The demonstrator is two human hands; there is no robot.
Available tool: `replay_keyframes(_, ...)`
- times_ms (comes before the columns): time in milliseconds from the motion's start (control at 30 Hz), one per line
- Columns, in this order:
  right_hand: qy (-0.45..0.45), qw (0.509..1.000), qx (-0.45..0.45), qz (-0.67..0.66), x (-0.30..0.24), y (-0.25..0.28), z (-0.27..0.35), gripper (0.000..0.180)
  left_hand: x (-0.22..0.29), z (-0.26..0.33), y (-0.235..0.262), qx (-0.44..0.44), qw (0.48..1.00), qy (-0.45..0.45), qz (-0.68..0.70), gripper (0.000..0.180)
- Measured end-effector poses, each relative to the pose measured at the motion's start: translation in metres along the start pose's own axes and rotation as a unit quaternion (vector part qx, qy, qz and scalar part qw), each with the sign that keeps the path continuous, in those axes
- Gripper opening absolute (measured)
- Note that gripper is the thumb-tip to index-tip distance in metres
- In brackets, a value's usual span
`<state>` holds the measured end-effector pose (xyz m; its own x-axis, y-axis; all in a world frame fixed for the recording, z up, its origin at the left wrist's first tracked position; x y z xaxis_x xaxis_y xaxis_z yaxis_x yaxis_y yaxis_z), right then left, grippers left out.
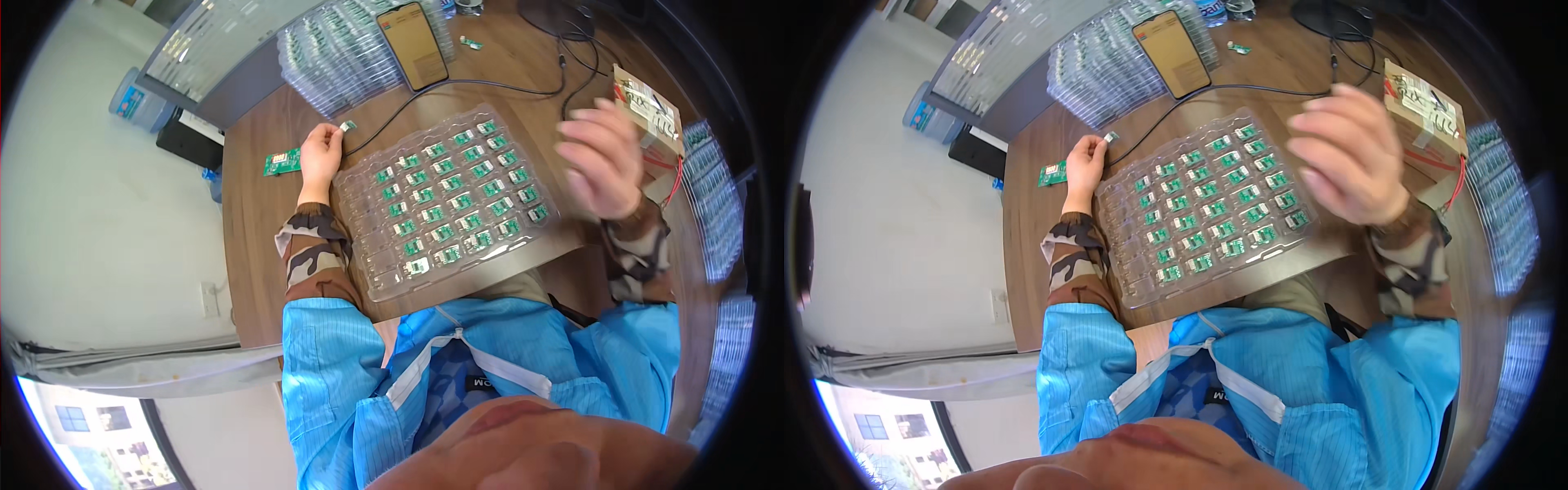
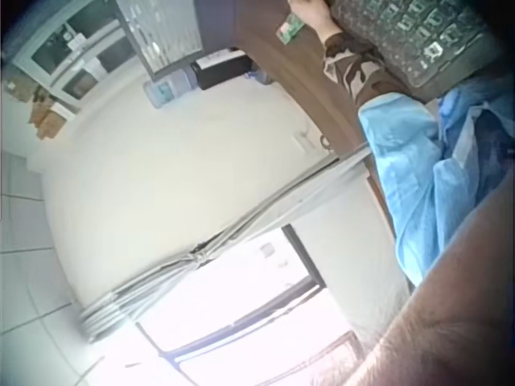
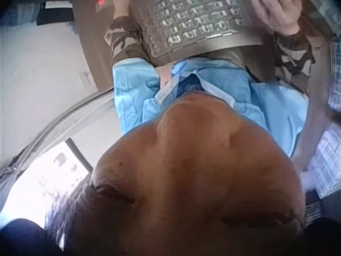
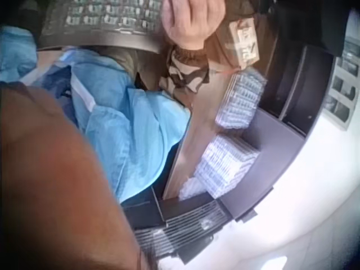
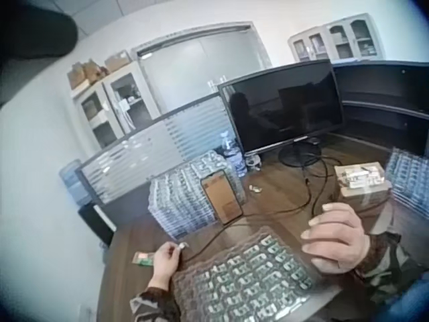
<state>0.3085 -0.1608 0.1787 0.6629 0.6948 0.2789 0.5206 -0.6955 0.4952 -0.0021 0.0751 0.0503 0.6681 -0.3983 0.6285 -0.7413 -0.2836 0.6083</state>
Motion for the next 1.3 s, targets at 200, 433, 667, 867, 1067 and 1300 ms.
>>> replay_keyframes(200,-0.117,0.992,-0.036,-0.028,0.047,-0.08,0.023,0.012,0.008,-0.005,-0.011,-0.012,1.0,-0.008,-0.028,0.013)
replay_keyframes(433,-0.303,0.938,-0.109,-0.129,0.083,-0.125,0.068,0.013,0.002,-0.004,-0.009,-0.013,1.0,0.009,-0.017,0.014)
replay_keyframes(667,-0.365,0.9,-0.173,-0.166,0.088,-0.142,0.082,0.021,0.005,-0.004,-0.009,-0.009,1.0,0.0,-0.025,0.014)
replay_keyframes(867,-0.366,0.89,-0.206,-0.179,0.081,-0.147,0.079,0.026,0.004,-0.005,-0.008,-0.013,1.0,0.004,-0.02,0.014)
replay_keyframes(1067,-0.384,0.884,-0.198,-0.18,0.086,-0.15,0.085,0.03,0.002,-0.005,-0.008,-0.014,1.0,0.001,-0.023,0.014)
replay_keyframes(1300,-0.38,0.883,-0.207,-0.181,0.085,-0.154,0.086,0.031,-0.005,-0.003,-0.009,-0.019,0.999,0.018,-0.03,0.015)
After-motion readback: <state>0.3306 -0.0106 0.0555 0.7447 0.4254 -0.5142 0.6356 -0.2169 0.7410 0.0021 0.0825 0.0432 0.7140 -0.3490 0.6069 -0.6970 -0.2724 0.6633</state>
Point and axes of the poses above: each hand's wrist, its own z-axis away from the middle knuckle, its own y-axis out of the back of the hand, x = y × z, the point moved 10 cm from there along -z, towards the middle knuckle, and after that the axes turned 2 degrees about z, right-handed, at the moved point
